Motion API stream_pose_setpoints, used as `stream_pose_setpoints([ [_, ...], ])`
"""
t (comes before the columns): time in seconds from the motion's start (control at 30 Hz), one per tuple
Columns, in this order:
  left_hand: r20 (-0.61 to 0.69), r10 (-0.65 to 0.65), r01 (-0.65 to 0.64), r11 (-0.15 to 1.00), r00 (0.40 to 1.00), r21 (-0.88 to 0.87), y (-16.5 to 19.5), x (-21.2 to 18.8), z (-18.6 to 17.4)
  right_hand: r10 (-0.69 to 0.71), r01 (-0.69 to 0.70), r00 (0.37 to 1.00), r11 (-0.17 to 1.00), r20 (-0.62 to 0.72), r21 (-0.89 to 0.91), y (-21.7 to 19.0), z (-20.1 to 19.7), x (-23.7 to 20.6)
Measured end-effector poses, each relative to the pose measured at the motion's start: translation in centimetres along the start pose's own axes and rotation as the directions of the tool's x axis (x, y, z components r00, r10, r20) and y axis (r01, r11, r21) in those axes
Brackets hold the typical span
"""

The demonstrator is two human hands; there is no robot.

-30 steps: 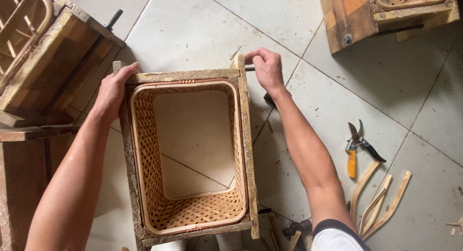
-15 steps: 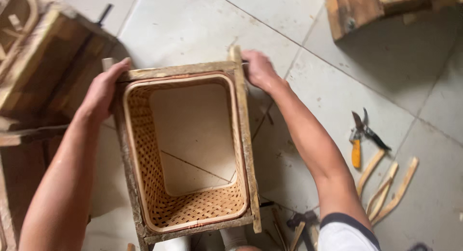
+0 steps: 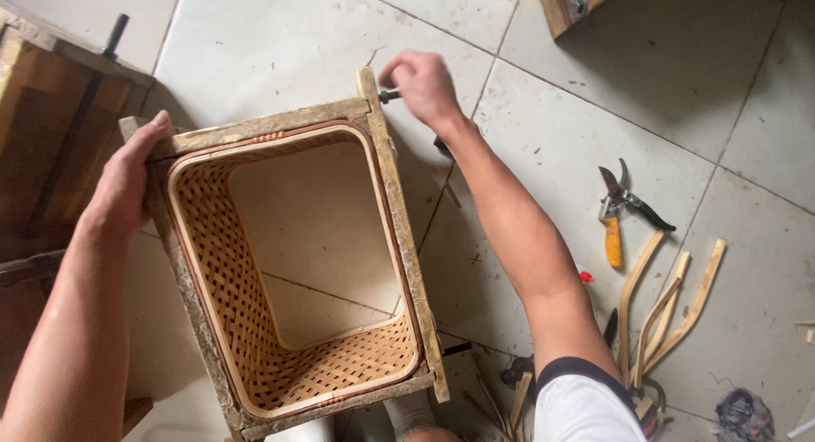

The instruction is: The person kneels on the floor working a woven bamboo basket inside a wooden mold frame. They loosen and pull curved bamboo ribs from the basket rim, tap the mold pegs with a hammer, trim edges with a knife, and lift the finished woven basket out of the wooden form.

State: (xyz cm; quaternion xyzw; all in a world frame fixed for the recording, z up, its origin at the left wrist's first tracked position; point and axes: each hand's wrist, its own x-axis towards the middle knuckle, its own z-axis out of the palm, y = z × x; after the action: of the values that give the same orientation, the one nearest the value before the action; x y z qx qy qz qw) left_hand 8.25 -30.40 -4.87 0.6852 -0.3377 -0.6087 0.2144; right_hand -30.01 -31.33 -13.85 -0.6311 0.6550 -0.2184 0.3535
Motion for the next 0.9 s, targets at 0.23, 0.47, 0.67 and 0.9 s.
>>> stream_pose_setpoints([
  [0.23, 0.048, 0.039, -0.035, 0.996, 0.998, -0.084, -0.1, 0.2, -0.1, 0.115, -0.107, 0.993, 0.978, -0.036, 0.176, -1.4, 0.4, -1.0],
  [0.47, 0.016, 0.291, -0.286, 0.926, 0.957, 0.248, 0.0, -0.8, -0.5, -0.254, 0.255, 0.912, 0.966, -0.322, -0.042, -3.1, -0.7, -9.5],
  [0.67, -0.036, 0.308, -0.258, 0.851, 0.951, 0.457, -5.7, -6.5, -0.9, 0.026, -0.025, 1.0, 0.999, 0.006, -0.024, -2.6, 0.1, -31.3],
  [0.9, 0.05, 0.212, -0.207, 0.83, 0.976, 0.518, -21.1, -18.8, -3.0, 0.151, 0.046, 0.902, 0.897, 0.404, -0.439, -1.9, 5.8, -44.3],
])
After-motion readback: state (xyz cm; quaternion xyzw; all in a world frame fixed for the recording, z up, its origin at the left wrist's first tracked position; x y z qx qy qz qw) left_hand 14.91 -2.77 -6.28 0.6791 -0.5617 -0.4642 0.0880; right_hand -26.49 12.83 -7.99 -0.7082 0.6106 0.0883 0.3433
